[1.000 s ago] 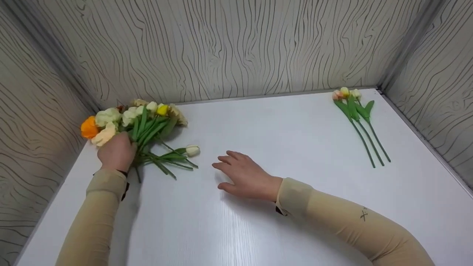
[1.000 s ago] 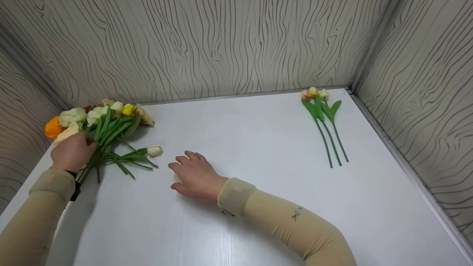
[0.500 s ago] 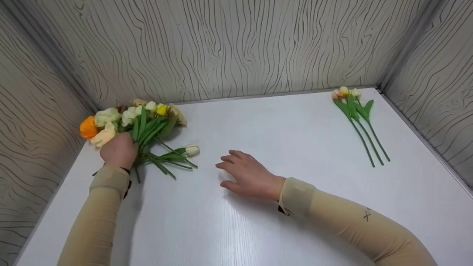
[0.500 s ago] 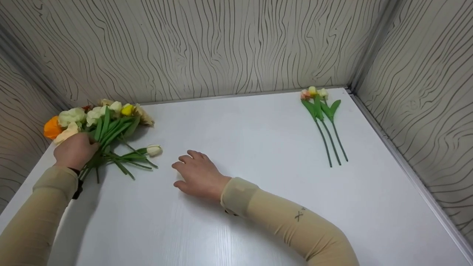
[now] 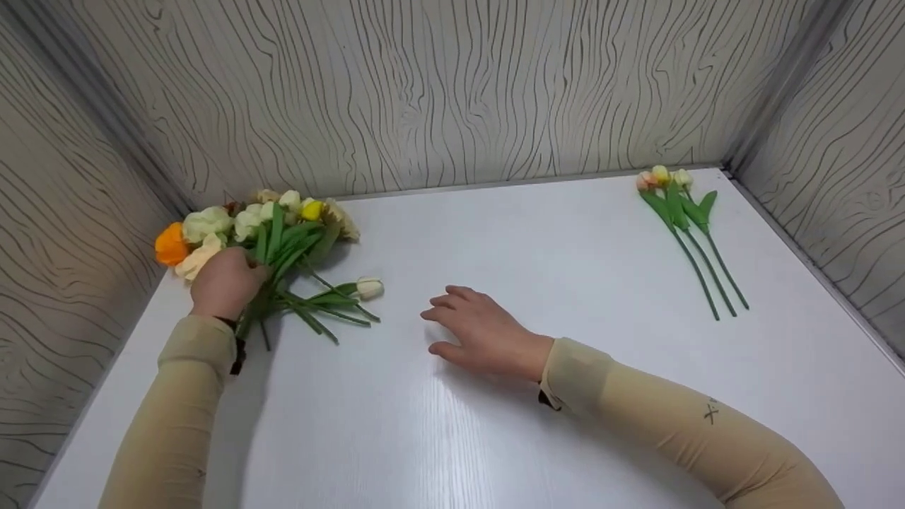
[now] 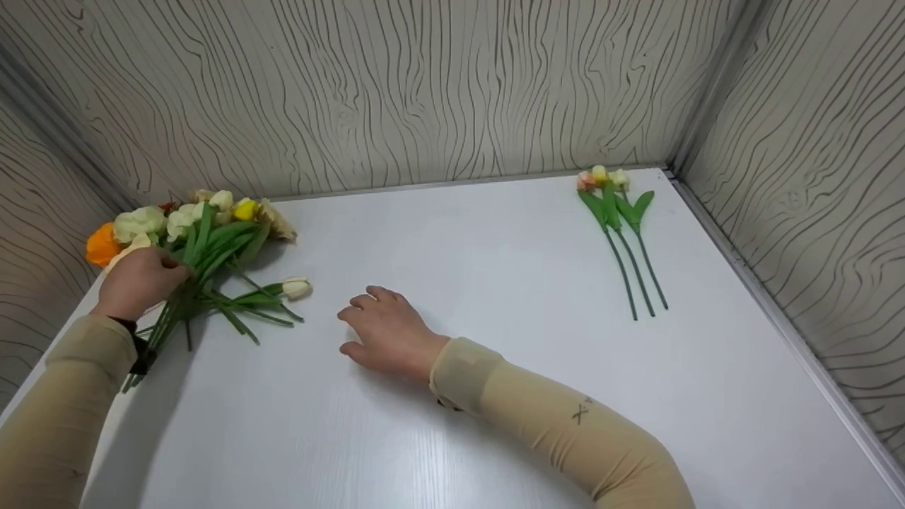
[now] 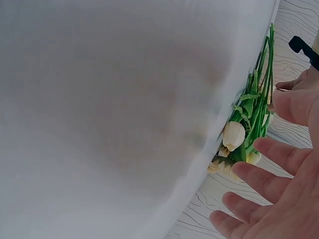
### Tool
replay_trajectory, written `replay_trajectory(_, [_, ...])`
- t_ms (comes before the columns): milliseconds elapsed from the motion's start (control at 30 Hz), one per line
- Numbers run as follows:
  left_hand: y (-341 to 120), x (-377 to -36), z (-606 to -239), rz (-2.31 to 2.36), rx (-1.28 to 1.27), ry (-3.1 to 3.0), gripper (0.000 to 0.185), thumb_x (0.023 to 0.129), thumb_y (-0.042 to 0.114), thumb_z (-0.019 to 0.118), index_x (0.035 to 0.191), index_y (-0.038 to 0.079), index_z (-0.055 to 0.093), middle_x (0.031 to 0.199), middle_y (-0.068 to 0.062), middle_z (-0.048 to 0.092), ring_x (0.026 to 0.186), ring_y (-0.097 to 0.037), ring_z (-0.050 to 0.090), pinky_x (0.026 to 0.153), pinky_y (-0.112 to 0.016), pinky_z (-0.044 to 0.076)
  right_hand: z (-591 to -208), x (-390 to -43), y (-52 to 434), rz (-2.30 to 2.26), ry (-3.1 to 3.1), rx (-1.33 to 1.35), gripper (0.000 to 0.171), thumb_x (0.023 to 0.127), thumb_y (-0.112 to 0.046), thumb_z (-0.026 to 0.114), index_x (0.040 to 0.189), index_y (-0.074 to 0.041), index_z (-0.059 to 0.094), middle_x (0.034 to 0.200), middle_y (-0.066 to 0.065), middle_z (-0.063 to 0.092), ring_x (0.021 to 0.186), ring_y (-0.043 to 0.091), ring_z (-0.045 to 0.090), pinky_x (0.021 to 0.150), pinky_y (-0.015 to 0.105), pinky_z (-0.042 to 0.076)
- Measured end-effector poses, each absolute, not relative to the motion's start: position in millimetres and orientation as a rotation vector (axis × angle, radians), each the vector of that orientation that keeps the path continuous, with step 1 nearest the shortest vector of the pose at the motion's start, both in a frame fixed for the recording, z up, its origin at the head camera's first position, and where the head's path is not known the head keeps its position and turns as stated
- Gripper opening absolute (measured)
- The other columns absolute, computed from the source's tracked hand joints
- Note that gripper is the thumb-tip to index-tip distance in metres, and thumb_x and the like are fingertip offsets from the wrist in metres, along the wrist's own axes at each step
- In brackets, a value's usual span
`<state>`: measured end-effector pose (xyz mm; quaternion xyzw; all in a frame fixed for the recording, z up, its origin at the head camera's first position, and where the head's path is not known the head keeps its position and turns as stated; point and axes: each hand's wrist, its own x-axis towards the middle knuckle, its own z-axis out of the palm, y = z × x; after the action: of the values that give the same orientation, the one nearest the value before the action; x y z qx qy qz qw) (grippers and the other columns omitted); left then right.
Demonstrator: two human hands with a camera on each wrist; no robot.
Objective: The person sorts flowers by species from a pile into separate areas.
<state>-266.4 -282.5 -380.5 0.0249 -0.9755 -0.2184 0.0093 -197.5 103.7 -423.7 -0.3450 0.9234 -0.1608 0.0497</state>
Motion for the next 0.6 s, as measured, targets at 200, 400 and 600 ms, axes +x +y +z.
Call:
replay_trajectory(200, [-261, -262, -362, -0.958, -0.022, -3.023, 0.035, 0.099, 0.019, 0.061, 0.067, 0.009, 0.053, 0.056, 0.000, 0.038, 0.053, -0.018, 0.041, 0.053, -0.034, 0.036, -420, -199, 112, -0.568, 2.818, -1.024, 0.048, 0.102, -0.038, 0.062, 0.143, -0.014, 0.059, 0.149, 0.009, 0.053, 0.147, 0.033, 0.035, 0.118, 0.050, 0.030])
replay_trajectory(400, [-219, -260, -357, -1.357, -0.081, -3.034, 0.029, 0.103, 0.027, 0.064, 0.112, 0.000, 0.071, 0.103, -0.016, 0.068, 0.087, -0.024, 0.068, 0.082, -0.041, 0.058, -420, -200, 117, -0.658, 2.830, -1.010, 0.043, 0.102, -0.034, 0.063, 0.138, -0.011, 0.063, 0.142, 0.009, 0.058, 0.139, 0.032, 0.045, 0.114, 0.049, 0.037])
replay_trajectory(600, [-168, -263, -371, -1.740, -0.117, -2.922, 0.028, 0.103, 0.026, 0.065, 0.118, 0.002, 0.070, 0.115, -0.017, 0.066, 0.096, -0.026, 0.070, 0.092, -0.048, 0.057, -421, -206, 123, -0.885, 2.775, -0.876, 0.031, 0.102, -0.025, 0.063, 0.128, -0.010, 0.071, 0.128, 0.002, 0.068, 0.127, 0.025, 0.056, 0.107, 0.043, 0.044])
